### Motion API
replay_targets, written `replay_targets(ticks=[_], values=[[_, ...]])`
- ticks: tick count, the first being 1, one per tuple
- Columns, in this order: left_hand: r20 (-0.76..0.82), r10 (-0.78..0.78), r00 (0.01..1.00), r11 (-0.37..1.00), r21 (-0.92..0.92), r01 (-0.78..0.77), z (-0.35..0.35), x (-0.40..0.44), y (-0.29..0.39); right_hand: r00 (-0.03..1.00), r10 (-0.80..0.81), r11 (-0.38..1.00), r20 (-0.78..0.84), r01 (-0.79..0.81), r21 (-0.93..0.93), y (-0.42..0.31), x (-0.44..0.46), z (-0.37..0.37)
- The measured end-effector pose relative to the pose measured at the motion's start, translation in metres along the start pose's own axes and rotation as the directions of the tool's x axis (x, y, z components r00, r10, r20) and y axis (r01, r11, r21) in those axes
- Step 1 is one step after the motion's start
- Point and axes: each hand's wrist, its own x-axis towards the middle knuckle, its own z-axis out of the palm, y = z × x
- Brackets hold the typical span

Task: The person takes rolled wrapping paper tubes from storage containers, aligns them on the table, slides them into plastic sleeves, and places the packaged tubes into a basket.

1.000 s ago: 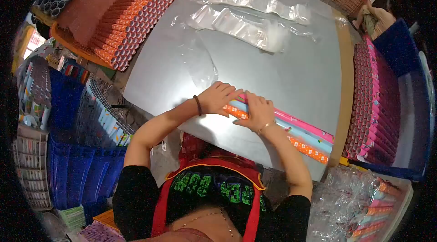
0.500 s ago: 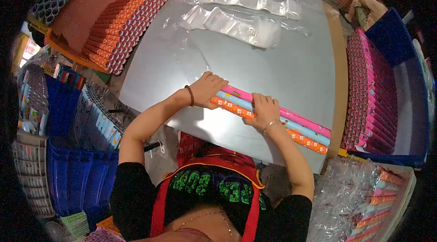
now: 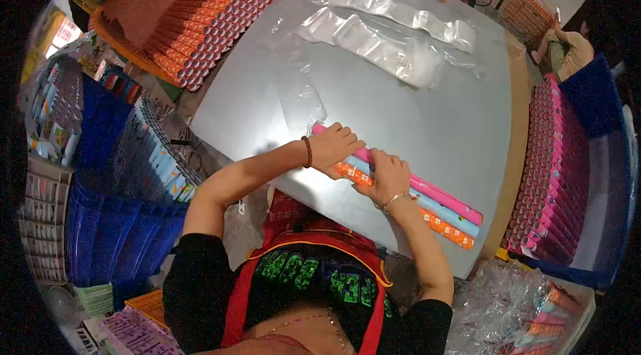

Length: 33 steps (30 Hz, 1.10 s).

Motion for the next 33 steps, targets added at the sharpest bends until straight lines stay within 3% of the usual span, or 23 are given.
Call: replay_targets(ticks=[3,5,11,17,21,23,25,27,29,30,31,33], values=[[-0.035,0.007,0.999,1.0,-0.017,-0.007,0.001,-0.004,-0.003,0.996,-0.055,0.991,-0.074,0.064,0.118,0.013,-0.02,-0.009],[-0.057,0.005,0.998,1.0,-0.026,-0.007,0.002,-0.006,-0.003,0.96,-0.211,0.96,-0.185,0.167,-0.227,0.027,-0.042,-0.022],[-0.11,0.023,0.994,1.0,0.002,-0.023,0.008,0.004,0.015,0.986,-0.039,0.998,-0.164,0.029,-0.061,0.054,-0.07,-0.019],[-0.081,0.019,0.996,1.0,-0.014,-0.02,0.016,0.01,0.038,0.989,0.003,0.999,-0.149,-0.01,-0.044,0.043,-0.077,-0.023],[-0.19,0.054,0.98,0.993,-0.091,-0.072,0.028,0.033,0.067,0.979,-0.031,0.998,-0.203,0.02,-0.053,0.038,-0.075,-0.01],[-0.089,0.096,0.991,0.994,-0.051,-0.101,0.033,0.052,0.079,0.978,0.011,0.999,-0.21,-0.021,-0.043,0.038,-0.074,-0.005],[-0.087,0.108,0.99,0.993,-0.041,-0.112,0.042,0.067,0.089,0.965,-0.054,0.996,-0.257,0.035,-0.077,0.044,-0.074,-0.001],[-0.087,0.115,0.99,0.993,-0.03,-0.118,0.041,0.075,0.095,0.974,-0.007,0.999,-0.226,-0.003,-0.043,0.042,-0.074,-0.008],[0.046,0.136,0.99,0.99,-0.031,-0.135,0.031,0.078,0.098,0.99,0.059,0.997,-0.129,-0.065,-0.049,0.04,-0.069,-0.013],[-0.067,0.119,0.991,0.991,-0.058,-0.123,0.029,0.075,0.098,0.988,0.062,0.998,-0.139,-0.061,0.01,0.04,-0.069,-0.012],[-0.072,0.108,0.992,0.992,-0.052,-0.112,0.026,0.07,0.092,0.987,0.063,0.996,-0.149,-0.054,0.068,0.042,-0.069,-0.011],[-0.12,0.199,0.973,0.979,0.063,-0.192,0.017,0.053,0.075,0.977,0.019,1.0,-0.212,-0.019,0.005,0.057,-0.071,0.0]])
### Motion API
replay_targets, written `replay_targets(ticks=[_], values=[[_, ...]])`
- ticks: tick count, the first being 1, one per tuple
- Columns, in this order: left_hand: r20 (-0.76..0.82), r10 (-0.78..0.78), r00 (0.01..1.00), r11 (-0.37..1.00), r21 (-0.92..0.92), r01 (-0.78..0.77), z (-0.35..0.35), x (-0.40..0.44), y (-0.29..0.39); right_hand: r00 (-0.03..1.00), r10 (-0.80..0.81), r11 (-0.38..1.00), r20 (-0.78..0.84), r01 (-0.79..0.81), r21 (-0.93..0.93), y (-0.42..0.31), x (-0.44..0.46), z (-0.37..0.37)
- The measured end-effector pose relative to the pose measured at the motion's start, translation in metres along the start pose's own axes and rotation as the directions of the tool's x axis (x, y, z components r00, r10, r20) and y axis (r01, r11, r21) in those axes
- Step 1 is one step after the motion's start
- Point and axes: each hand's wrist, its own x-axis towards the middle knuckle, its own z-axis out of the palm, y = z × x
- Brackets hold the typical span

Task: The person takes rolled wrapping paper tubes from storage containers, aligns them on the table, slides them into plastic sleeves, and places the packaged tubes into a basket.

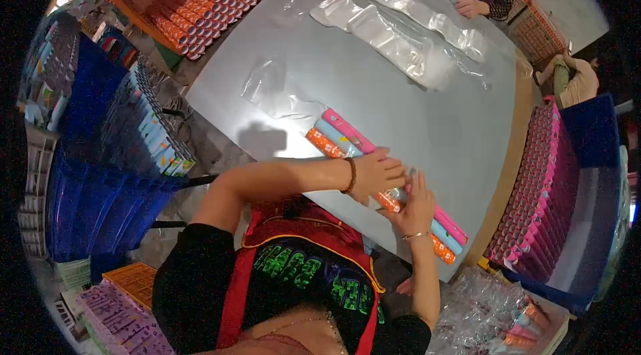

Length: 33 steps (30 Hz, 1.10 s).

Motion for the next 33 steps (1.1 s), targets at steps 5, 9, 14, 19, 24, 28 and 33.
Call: replay_targets(ticks=[5,9,14,19,24,28,33], values=[[0.113,-0.138,0.984,0.99,-0.001,0.139,0.001,-0.023,-0.02,0.998,-0.05,0.988,0.036,0.054,-0.145,-0.005,0.006,0.006],[0.095,-0.121,0.988,0.992,-0.015,0.123,-0.002,-0.029,-0.026,0.995,0.047,0.95,0.087,-0.018,-0.312,0.002,-0.02,-0.026],[0.053,-0.134,0.99,0.989,-0.057,0.137,0.003,-0.035,-0.034,0.982,0.179,0.915,0.055,-0.146,-0.376,0.048,-0.067,-0.04],[0.006,-0.151,0.988,0.988,-0.038,0.151,0.008,-0.021,-0.018,0.995,0.053,0.959,-0.081,-0.073,-0.275,0.052,-0.059,-0.024],[-0.033,-0.149,0.988,0.988,-0.04,0.147,0.013,0.0,0.01,0.994,0.069,0.975,-0.087,-0.086,-0.203,0.022,-0.035,-0.003],[-0.049,-0.148,0.988,0.989,-0.001,0.148,0.018,0.006,0.015,0.997,0.02,0.979,-0.074,-0.034,-0.2,-0.002,-0.022,-0.005],[0.091,-0.165,0.982,0.978,-0.114,0.175,0.014,0.006,0.011,0.873,0.409,0.824,-0.265,-0.229,0.517,0.039,-0.06,-0.002]])
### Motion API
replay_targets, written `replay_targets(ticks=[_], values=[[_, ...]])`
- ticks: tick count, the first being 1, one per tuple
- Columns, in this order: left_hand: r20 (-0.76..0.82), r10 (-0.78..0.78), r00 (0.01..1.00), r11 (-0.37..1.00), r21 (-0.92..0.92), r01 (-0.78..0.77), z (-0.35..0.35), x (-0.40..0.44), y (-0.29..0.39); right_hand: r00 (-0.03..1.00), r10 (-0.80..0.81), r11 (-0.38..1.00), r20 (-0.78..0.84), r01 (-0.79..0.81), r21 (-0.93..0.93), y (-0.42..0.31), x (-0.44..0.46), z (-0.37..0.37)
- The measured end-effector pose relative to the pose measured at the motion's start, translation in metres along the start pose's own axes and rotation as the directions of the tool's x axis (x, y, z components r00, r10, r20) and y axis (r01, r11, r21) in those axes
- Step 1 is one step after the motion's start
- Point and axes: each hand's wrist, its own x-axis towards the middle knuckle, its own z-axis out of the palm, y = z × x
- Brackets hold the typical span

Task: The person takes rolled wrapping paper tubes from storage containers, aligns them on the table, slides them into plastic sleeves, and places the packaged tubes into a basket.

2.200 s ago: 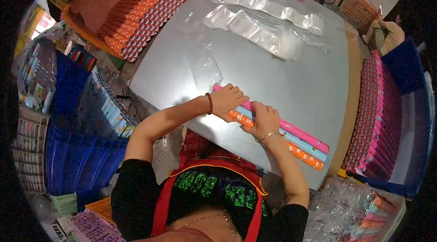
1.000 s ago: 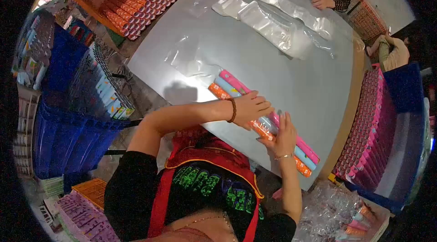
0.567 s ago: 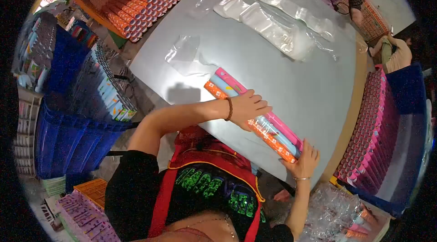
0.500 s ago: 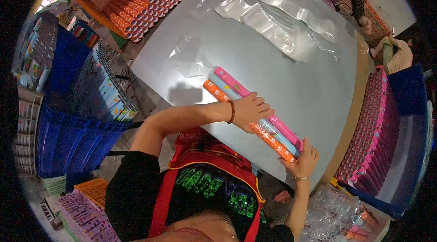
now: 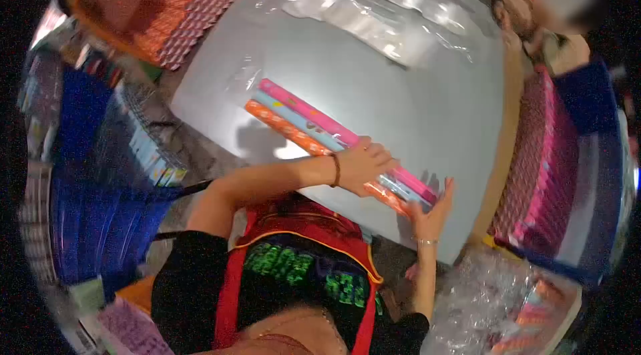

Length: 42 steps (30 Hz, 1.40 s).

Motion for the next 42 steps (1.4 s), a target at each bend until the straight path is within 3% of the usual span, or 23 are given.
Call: replay_targets(ticks=[1,3,4,5,7,8,10,13,14,17,18,21,25,27,31,32,33,35,36,39,41,42], values=[[0.01,0.007,1.0,1.0,-0.02,-0.007,-0.002,0.001,-0.001,0.999,0.03,0.999,-0.044,-0.032,-0.033,0.007,-0.007,-0.008],[0.02,0.052,0.998,0.997,-0.055,-0.051,-0.004,0.001,-0.001,0.874,0.408,0.909,-0.265,-0.362,0.206,0.017,-0.02,-0.015],[0.015,0.036,0.999,0.999,-0.021,-0.036,-0.006,-0.001,-0.001,0.882,0.441,0.844,-0.166,-0.345,0.41,0.026,-0.024,-0.011],[0.011,0.009,1.0,1.0,0.02,-0.01,-0.007,-0.002,-0.001,0.88,0.458,0.76,-0.124,-0.316,0.567,0.028,-0.036,-0.001],[0.018,0.022,1.0,0.997,0.071,-0.024,-0.008,-0.003,-0.001,0.937,0.314,0.93,-0.154,-0.272,0.246,0.022,-0.043,0.017],[-0.002,0.021,1.0,0.998,0.052,-0.021,-0.006,-0.003,0.0,0.937,0.316,0.927,-0.147,-0.272,0.26,0.016,-0.045,0.022],[-0.069,-0.009,0.998,1.0,0.009,0.01,0.001,0.004,0.006,0.924,0.382,0.815,-0.031,-0.32,0.483,-0.014,-0.037,0.022],[-0.132,0.032,0.991,0.999,0.031,-0.028,0.01,0.009,0.013,0.95,0.314,0.756,-0.004,-0.247,0.606,-0.026,-0.035,0.047],[-0.129,0.005,0.992,0.999,0.046,0.001,0.012,0.012,0.017,0.907,0.421,0.621,0.008,-0.294,0.727,-0.037,-0.03,0.054],[-0.068,0.011,0.998,0.993,0.115,-0.003,0.015,0.02,0.027,0.897,0.43,0.551,0.1,-0.348,0.759,-0.042,-0.029,0.063],[-0.074,0.038,0.997,0.995,0.095,-0.031,0.011,0.012,0.02,0.924,0.379,0.553,0.05,-0.27,0.788,-0.045,-0.029,0.074],[-0.061,0.045,0.997,0.996,0.078,-0.04,0.016,0.013,0.02,0.936,0.352,0.638,0.022,-0.257,0.726,-0.042,-0.028,0.077],[-0.169,0.081,0.982,0.992,0.106,-0.063,0.031,0.029,0.037,0.965,0.26,0.628,0.043,-0.203,0.752,-0.031,-0.027,0.064],[-0.081,0.206,0.975,0.975,0.098,-0.197,0.042,0.04,0.047,0.971,0.235,0.633,0.051,-0.192,0.75,-0.03,-0.028,0.061],[-0.089,0.221,0.971,0.974,0.066,-0.216,0.044,0.047,0.054,0.974,0.213,0.599,0.074,-0.19,0.778,-0.018,-0.03,0.055],[0.042,0.219,0.975,0.976,-0.018,-0.218,0.042,0.051,0.055,0.977,0.188,0.571,0.104,-0.195,0.797,-0.013,-0.03,0.053],[0.039,0.211,0.977,0.977,-0.012,-0.211,0.037,0.05,0.052,0.978,0.178,0.572,0.108,-0.192,0.798,-0.01,-0.03,0.052],[0.071,0.27,0.96,0.962,-0.056,-0.266,0.025,0.047,0.049,0.951,0.306,0.637,0.035,-0.232,0.735,-0.004,-0.029,0.051],[-0.063,0.219,0.974,0.969,-0.107,-0.225,0.012,0.035,0.045,0.953,0.302,0.639,0.041,-0.234,0.733,-0.008,-0.028,0.05],[-0.083,0.089,0.993,0.994,-0.055,-0.094,0.0,0.001,0.021,0.918,0.391,0.576,0.062,-0.297,0.762,-0.024,-0.026,0.04],[-0.017,0.026,1.0,0.999,-0.025,-0.026,-0.013,-0.018,0.007,0.898,0.366,0.683,0.243,-0.437,0.586,-0.026,-0.027,0.032],[0.041,-0.041,0.998,0.999,0.006,0.041,-0.016,-0.023,0.006,0.895,0.368,0.68,0.25,-0.443,0.584,-0.029,-0.029,0.03]])
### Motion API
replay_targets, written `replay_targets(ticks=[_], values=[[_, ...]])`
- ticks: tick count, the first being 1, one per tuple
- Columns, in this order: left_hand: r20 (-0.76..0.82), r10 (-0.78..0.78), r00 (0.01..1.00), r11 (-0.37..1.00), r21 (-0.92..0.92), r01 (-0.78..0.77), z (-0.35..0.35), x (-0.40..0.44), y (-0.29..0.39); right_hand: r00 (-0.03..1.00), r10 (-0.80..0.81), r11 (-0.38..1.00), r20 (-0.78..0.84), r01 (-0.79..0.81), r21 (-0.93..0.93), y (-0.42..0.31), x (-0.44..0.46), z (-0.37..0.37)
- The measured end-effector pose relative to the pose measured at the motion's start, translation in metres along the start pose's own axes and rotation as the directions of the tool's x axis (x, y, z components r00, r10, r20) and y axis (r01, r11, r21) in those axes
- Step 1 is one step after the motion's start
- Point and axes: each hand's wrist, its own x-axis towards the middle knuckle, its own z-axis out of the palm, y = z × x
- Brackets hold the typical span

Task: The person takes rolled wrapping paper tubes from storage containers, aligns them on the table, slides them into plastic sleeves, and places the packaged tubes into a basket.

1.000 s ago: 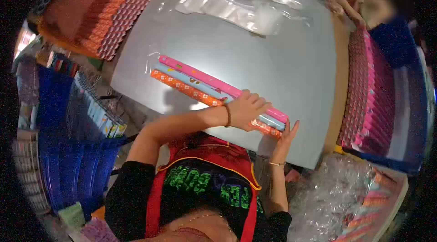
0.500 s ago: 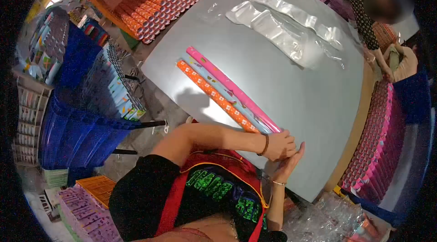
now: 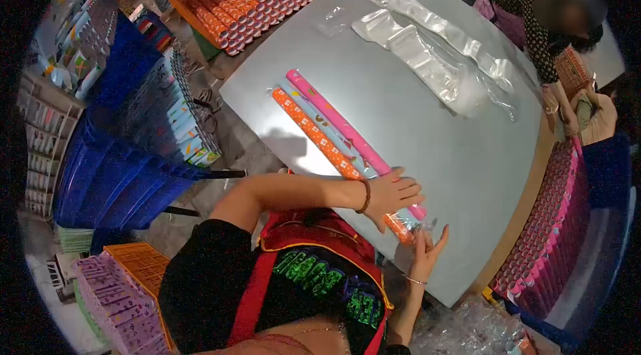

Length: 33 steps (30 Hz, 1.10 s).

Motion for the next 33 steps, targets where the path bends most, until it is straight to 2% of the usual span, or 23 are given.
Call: replay_targets(ticks=[2,3,5,9,12,14,17,20,21,23,26,27,29,33], values=[[-0.011,-0.004,1.0,1.0,-0.009,0.004,0.005,-0.001,0.001,0.996,0.046,0.987,0.074,-0.034,-0.16,-0.006,-0.003,0.005],[-0.028,0.0,1.0,1.0,-0.02,0.0,0.009,0.0,0.002,0.996,0.046,0.986,0.08,-0.033,-0.163,-0.011,-0.006,0.011],[-0.083,0.002,0.997,1.0,0.009,-0.001,0.014,0.001,0.004,0.995,0.087,0.989,-0.058,-0.079,0.124,-0.019,-0.011,0.025],[-0.109,0.01,0.994,1.0,0.014,-0.008,0.023,0.006,0.015,0.991,0.129,0.987,-0.031,-0.125,0.097,-0.024,-0.013,0.03],[-0.121,0.019,0.992,0.993,0.115,-0.004,0.025,0.007,0.019,0.998,0.053,0.993,-0.045,-0.048,0.107,-0.024,-0.013,0.043],[-0.114,0.015,0.993,0.994,0.11,-0.003,0.022,0.006,0.018,0.997,0.074,0.989,0.037,-0.078,0.124,-0.019,-0.009,0.036],[-0.14,0.015,0.99,0.997,0.074,-0.004,0.027,0.007,0.018,0.989,0.141,0.977,0.033,-0.145,0.154,-0.018,-0.009,0.026],[-0.066,0.014,0.998,0.998,0.062,-0.01,0.026,0.009,0.017,0.978,0.208,0.948,0.027,-0.208,0.241,-0.026,-0.006,0.022],[-0.065,0.02,0.998,0.998,0.058,-0.016,0.027,0.009,0.017,0.978,0.209,0.948,0.02,-0.208,0.243,-0.028,-0.007,0.025],[-0.12,0.011,0.993,0.997,0.071,-0.003,0.027,0.01,0.018,0.981,0.159,0.965,0.107,-0.177,0.191,-0.032,-0.008,0.032],[-0.118,0.026,0.993,0.997,0.073,-0.017,0.03,0.01,0.017,0.989,0.099,0.988,0.107,-0.111,0.107,-0.005,0.009,0.027],[-0.121,0.027,0.992,0.997,0.078,-0.017,0.029,0.011,0.016,0.989,0.098,0.988,0.107,-0.109,0.107,-0.01,0.008,0.031],[-0.099,0.038,0.994,0.995,0.1,-0.028,0.026,0.01,0.016,0.979,0.146,0.946,0.14,-0.179,0.268,-0.022,0.0,0.04],[-0.105,0.053,0.993,0.996,0.074,-0.045,0.026,0.009,0.015,0.976,0.191,0.954,0.102,-0.209,0.215,-0.029,-0.01,0.03]])
